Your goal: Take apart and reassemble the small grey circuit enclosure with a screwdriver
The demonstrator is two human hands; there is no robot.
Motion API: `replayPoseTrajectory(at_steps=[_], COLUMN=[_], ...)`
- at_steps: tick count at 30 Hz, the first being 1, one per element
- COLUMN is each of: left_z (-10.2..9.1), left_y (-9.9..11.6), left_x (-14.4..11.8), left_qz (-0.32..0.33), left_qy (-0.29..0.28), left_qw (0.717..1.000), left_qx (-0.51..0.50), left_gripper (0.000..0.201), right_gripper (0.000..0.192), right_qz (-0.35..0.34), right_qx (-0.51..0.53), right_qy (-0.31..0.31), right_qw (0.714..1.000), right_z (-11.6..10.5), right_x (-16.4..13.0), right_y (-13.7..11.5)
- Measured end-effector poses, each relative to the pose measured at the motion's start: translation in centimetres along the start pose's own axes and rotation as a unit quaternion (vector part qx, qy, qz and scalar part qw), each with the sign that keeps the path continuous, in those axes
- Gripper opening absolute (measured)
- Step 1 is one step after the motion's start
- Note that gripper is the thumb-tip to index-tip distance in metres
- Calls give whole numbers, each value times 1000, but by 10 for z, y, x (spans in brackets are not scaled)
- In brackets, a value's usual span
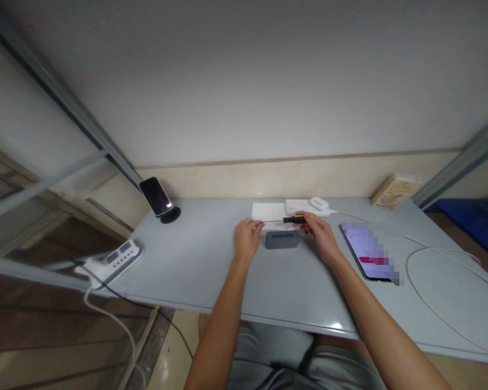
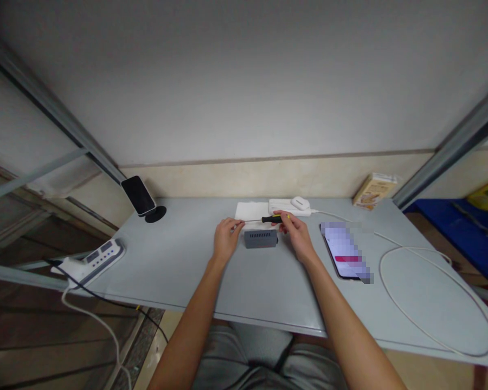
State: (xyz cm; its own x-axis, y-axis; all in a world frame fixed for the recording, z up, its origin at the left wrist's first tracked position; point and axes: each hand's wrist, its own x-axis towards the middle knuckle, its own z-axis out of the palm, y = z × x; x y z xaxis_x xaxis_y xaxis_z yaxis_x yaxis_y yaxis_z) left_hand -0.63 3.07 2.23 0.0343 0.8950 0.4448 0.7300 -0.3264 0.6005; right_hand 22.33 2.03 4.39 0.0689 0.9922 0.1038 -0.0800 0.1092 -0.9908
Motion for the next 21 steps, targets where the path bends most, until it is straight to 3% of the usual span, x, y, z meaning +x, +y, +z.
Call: replayPoseTrajectory(at_steps=[13, 21], left_z=[0, -3], left_y=[-2, 2], left_x=[-2, -2], left_qz=[17, 37], left_qy=[-8, -19], left_qw=[1000, 997], left_qx=[23, 61], left_gripper=[13, 14], right_gripper=[49, 49], right_qz=[-7, -19], right_qx=[-7, -42], right_qy=[-9, 19], right_qw=[1000, 999], right_z=[1, 1], right_x=[-2, -2], right_y=[-7, -8])
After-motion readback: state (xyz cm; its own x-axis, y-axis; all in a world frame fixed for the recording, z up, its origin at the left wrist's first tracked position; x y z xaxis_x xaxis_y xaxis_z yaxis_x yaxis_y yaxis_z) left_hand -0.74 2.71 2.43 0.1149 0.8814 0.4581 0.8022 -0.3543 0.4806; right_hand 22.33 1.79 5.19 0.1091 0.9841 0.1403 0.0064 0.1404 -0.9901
